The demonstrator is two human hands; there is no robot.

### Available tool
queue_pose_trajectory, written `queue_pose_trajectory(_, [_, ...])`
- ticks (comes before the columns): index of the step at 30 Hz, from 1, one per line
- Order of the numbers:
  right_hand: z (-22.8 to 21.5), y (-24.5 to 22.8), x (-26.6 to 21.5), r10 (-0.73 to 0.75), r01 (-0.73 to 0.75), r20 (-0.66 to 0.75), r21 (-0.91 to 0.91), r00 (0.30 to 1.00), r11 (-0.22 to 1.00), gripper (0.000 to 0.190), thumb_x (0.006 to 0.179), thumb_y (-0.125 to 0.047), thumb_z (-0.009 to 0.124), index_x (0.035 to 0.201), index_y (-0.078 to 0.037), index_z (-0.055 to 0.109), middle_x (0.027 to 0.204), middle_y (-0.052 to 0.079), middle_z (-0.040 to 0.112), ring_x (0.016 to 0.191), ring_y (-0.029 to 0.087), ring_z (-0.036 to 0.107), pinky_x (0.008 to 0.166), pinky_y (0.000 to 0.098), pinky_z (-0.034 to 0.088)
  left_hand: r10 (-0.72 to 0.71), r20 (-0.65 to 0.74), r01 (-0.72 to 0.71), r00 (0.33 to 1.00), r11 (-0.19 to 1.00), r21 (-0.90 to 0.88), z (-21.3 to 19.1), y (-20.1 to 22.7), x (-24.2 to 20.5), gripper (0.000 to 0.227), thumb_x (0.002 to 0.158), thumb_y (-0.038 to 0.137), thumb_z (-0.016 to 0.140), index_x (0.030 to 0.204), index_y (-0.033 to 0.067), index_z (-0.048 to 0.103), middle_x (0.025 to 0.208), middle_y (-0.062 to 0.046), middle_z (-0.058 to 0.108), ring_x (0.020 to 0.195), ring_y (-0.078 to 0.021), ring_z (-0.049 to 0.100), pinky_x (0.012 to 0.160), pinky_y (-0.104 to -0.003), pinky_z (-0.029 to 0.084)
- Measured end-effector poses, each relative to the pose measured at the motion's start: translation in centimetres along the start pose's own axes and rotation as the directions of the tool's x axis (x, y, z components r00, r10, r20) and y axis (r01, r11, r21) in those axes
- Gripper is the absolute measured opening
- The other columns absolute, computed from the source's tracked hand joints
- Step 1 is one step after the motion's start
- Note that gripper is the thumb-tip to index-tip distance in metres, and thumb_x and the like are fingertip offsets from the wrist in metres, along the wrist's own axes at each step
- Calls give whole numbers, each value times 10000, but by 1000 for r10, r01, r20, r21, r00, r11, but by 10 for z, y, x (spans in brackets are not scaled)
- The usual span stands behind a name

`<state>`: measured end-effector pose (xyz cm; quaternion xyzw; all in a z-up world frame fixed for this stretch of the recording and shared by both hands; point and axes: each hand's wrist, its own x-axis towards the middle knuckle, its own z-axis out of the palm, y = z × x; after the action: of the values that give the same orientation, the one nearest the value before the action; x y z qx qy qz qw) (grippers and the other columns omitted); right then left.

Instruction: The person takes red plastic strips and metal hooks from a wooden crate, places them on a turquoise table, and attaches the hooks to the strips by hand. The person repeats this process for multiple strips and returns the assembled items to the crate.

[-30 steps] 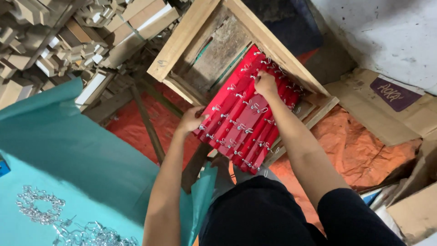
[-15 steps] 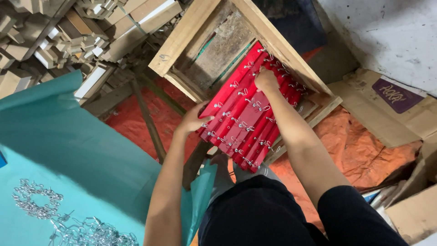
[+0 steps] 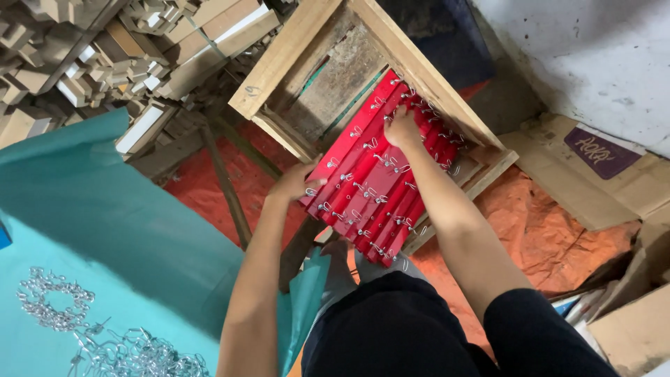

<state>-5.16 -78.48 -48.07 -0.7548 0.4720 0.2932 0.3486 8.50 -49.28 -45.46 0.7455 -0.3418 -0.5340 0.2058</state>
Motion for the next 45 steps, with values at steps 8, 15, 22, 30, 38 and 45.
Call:
queue_pose_trajectory(8, [-2, -9, -80, -249, 322, -263, 286, 932, 903, 547, 959, -197, 651, 1443, -80, 425, 1410, 310, 350, 1344, 584, 461, 1132, 592, 451, -169, -53, 173, 984, 979, 106, -24, 19, -15, 440, 1077, 376, 434, 1468, 235, 579, 1406, -248, 593, 1393, -389, 502, 1194, -488, 383])
queue_pose_trajectory(15, [29, -34, -106, -503, 593, -342, 247, 794, 767, 321, 986, -199, 654, 1292, -109, 631, 1194, 218, 556, 1165, 438, 608, 998, 453, 541, -184, -152, 218, 971, 942, 255, -32, -9, -9, 445, 1041, 424, 472, 1461, 328, 582, 1434, -201, 593, 1381, -344, 539, 1159, -430, 436])
queue_pose_trajectory(22, [20, -128, -268, -688, 750, -307, 351, 658, 560, 236, 1036, -129, 583, 1255, -116, 671, 1186, 183, 704, 981, 338, 747, 848, 448, 617, 4, -223, 138, 975, 772, 621, -111, 109, -143, 465, 999, 396, 466, 1441, 320, 590, 1373, -152, 623, 1236, -372, 639, 995, -548, 512])
queue_pose_trajectory(30, [82, -195, -443, -846, 879, -252, 220, 469, 422, 228, 1062, -172, 621, 1221, -16, 665, 1057, 247, 741, 992, 354, 739, 813, 480, 602, 218, -276, 71, 936, 652, 755, -99, 98, -384, 351, 984, 381, 549, 1278, 247, 685, 1205, -98, 687, 1075, -394, 691, 886, -547, 517])
queue_pose_trajectory(38, [174, -253, -611, -956, 966, -161, 122, 246, 228, 169, 1039, -96, 597, 1108, -102, 752, 1024, 49, 767, 899, 230, 760, 799, 375, 599, 183, -400, 176, 898, 685, 707, -72, -3, -637, 352, 983, 292, 611, 1284, 129, 690, 1212, -148, 687, 1034, -419, 696, 883, -548, 520])
queue_pose_trajectory(45, [291, -288, -664, -992, 986, -3, 108, 129, 128, 312, 934, -72, 715, 1243, -87, 678, 1050, 111, 706, 828, 292, 746, 711, 372, 605, 169, -589, 248, 790, 791, 559, -75, -93, -732, 383, 1024, 279, 541, 1363, 132, 643, 1388, -154, 579, 1245, -446, 582, 1062, -597, 371])
